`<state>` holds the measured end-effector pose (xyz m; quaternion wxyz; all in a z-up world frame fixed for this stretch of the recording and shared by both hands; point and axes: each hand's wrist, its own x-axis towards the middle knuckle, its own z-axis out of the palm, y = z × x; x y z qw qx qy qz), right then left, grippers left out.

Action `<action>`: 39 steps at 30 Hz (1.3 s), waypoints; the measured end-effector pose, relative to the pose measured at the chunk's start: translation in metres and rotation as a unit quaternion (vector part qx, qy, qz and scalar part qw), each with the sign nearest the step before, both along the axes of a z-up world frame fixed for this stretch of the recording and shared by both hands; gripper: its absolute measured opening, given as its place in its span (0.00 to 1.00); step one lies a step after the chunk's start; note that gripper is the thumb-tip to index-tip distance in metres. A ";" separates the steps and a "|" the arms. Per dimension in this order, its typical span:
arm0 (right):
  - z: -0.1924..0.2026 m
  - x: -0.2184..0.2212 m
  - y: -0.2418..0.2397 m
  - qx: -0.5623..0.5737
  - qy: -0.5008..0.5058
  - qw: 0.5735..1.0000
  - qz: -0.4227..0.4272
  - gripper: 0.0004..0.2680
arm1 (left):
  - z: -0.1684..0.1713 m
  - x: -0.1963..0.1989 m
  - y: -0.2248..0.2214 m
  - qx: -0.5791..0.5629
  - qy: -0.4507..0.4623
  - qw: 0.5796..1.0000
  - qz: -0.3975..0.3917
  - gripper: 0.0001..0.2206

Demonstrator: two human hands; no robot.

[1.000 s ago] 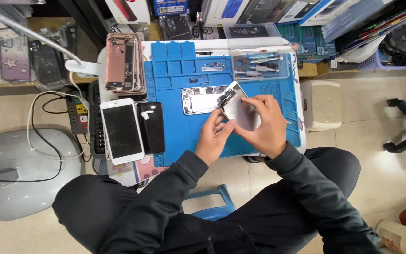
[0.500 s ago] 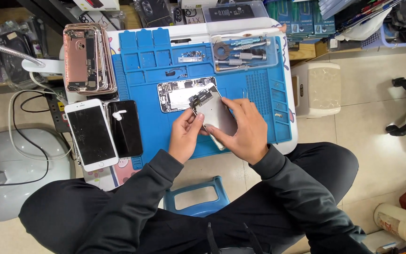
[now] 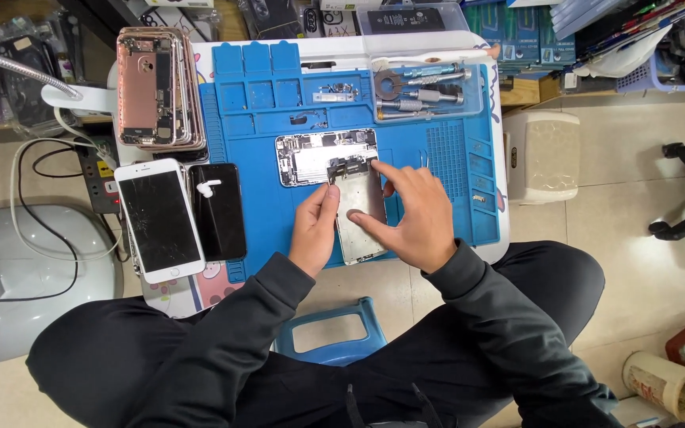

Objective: The person is repairing a smartphone on a blue work mat. They use a screwdriver to remove screws from a small metal bracket and then use tweezers to carefully lift and remove the bracket from the phone's internal assembly. The person handles the phone casing and internal components throughout the process.

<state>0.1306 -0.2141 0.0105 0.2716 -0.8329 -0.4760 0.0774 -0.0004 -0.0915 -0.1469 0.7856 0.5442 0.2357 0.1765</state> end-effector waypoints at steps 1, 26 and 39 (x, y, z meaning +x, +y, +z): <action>-0.001 -0.001 0.002 0.000 0.001 1.000 0.003 0.27 | -0.001 -0.001 0.000 0.000 0.001 1.000 0.003 0.15; -0.017 0.000 0.004 0.049 0.170 0.981 -0.075 0.25 | 0.031 0.001 -0.009 0.026 -0.008 1.000 0.000 0.20; -0.011 0.004 0.003 0.098 0.158 0.981 -0.053 0.19 | 0.066 0.002 -0.008 0.004 0.029 1.000 -0.003 0.20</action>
